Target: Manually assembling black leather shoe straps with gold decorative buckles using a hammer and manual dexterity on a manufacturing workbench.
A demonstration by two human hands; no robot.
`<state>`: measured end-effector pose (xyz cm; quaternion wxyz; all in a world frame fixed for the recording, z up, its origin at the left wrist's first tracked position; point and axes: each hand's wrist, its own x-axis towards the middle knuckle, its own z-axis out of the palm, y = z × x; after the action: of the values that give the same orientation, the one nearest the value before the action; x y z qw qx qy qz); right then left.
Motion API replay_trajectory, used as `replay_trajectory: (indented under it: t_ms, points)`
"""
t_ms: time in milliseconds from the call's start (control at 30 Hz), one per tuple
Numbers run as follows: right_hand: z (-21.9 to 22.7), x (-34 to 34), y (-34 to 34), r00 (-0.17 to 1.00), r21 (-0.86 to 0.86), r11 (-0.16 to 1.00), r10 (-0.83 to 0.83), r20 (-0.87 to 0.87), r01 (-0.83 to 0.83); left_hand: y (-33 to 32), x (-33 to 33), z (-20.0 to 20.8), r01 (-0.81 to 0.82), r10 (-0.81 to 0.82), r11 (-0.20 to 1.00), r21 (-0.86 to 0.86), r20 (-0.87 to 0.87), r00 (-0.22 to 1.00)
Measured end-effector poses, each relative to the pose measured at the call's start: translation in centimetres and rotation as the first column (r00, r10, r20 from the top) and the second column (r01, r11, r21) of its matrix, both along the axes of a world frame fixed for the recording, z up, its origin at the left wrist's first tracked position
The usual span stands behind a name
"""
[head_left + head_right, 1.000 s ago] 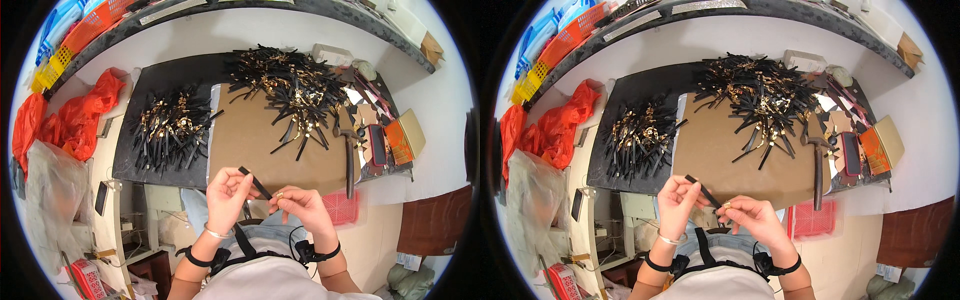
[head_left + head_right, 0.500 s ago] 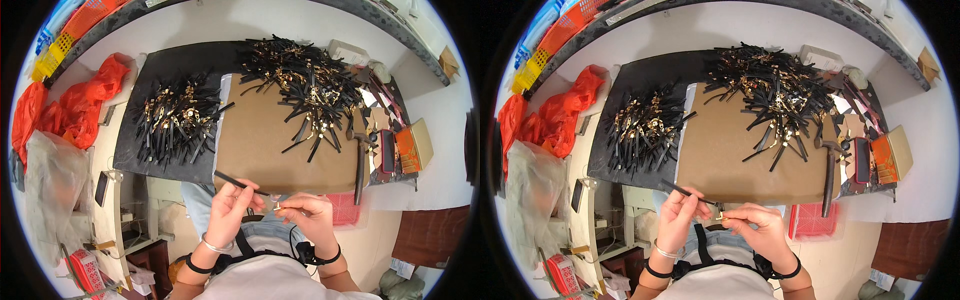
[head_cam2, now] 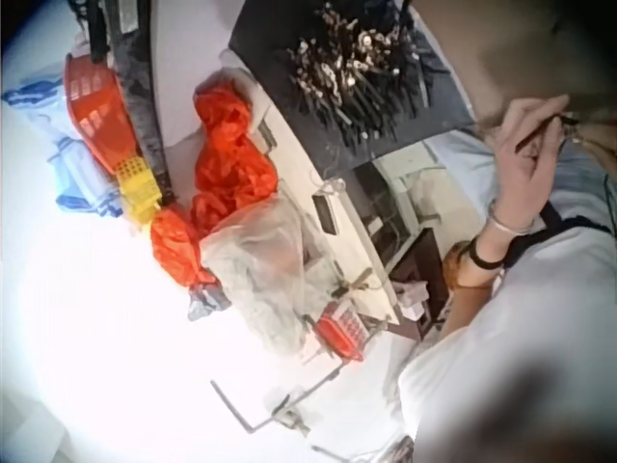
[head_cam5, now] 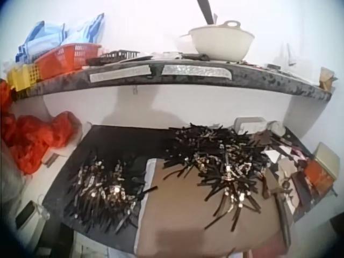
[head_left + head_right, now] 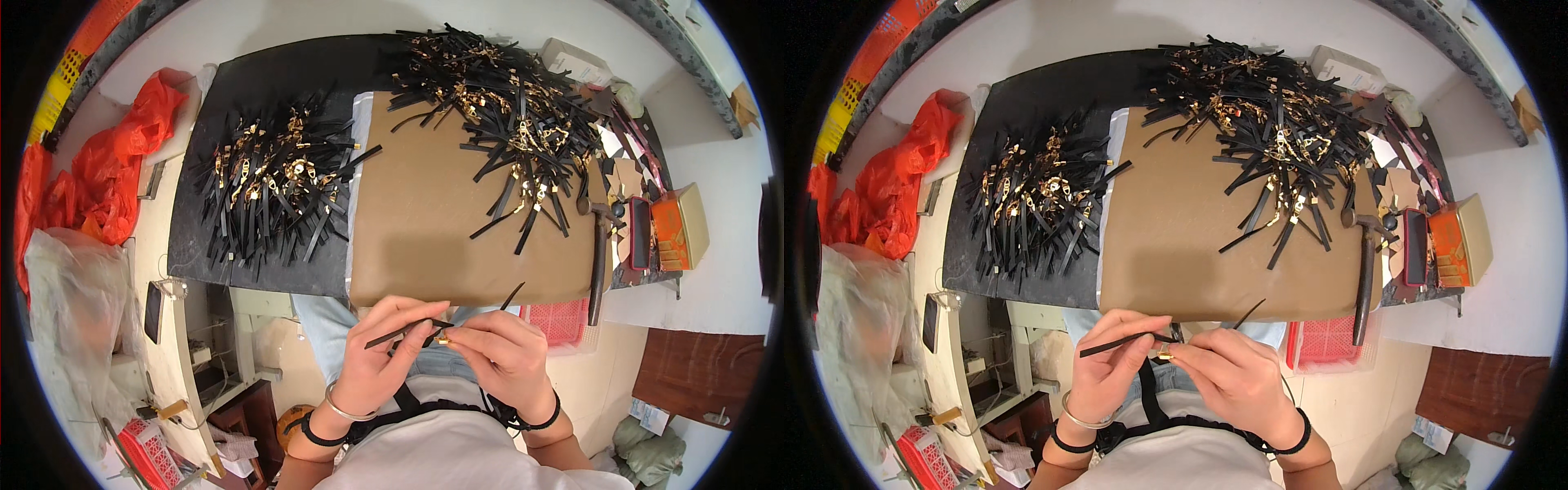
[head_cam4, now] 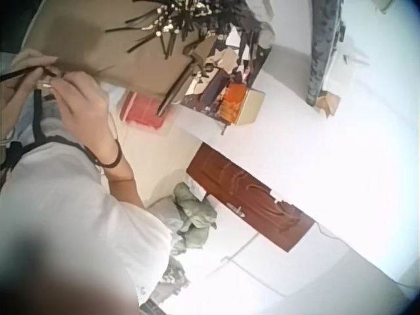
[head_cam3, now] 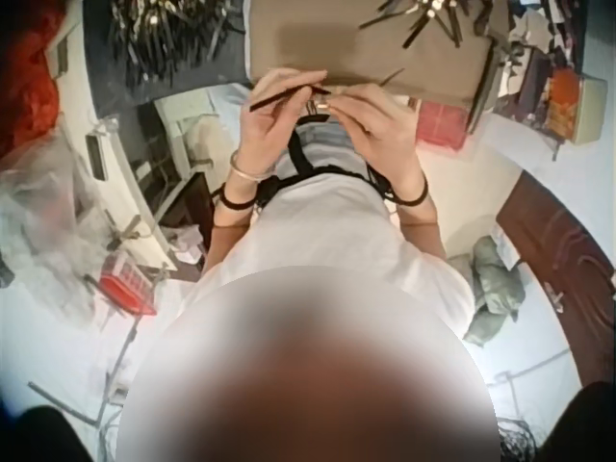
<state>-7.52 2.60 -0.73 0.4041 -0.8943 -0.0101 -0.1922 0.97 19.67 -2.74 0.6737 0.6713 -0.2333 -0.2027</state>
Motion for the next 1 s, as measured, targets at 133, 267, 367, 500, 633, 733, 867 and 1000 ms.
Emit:
replay_trajectory:
  t_ms: [133, 267, 367, 500, 633, 733, 867, 1000]
  points:
    - [0.1, 0.4, 0.5, 0.999, -0.035, 0.999, 0.032, -0.007, -0.032, 0.6, -0.5, 0.0, -0.036, 0.005, 0.992, -0.117, -0.257, 0.966]
    - [0.2, 0.4, 0.8, 0.999, -0.021, 0.999, 0.03, -0.017, -0.03, 1.2, -0.6, -0.1, -0.066, -0.01, 0.98, -0.186, -0.38, 0.925]
    - [0.4, 0.3, 0.9, 0.999, -0.02, 0.999, 0.036, -0.021, -0.037, 1.4, -0.5, -0.1, -0.051, -0.021, 0.978, -0.2, -0.344, 0.939]
    - [0.0, -0.2, 0.9, 0.998, -0.057, 0.997, 0.055, 0.015, -0.054, 1.5, -0.7, -0.5, -0.014, -0.049, 0.988, -0.157, -0.392, 0.919]
    - [0.0, -0.3, 0.8, 0.999, -0.053, 0.998, 0.042, 0.014, -0.042, 1.1, -0.7, -0.7, -0.033, -0.033, 0.99, -0.135, -0.463, 0.886]
    - [-0.2, -0.4, 0.8, 0.995, -0.1, 0.993, 0.064, 0.08, -0.056, 0.7, -0.9, -1.4, -0.08, -0.029, 0.982, -0.173, -0.551, 0.834]
    - [-0.5, -0.5, 1.1, 0.993, -0.117, 0.993, 0.038, 0.11, -0.025, 0.2, -1.3, -2.1, -0.155, -0.061, 0.949, -0.275, -0.641, 0.765]
    - [-0.9, -0.2, 1.1, 0.993, -0.035, 0.999, 0.017, 0.117, -0.013, 0.1, -1.5, -1.9, -0.159, -0.033, 0.952, -0.261, -0.605, 0.796]
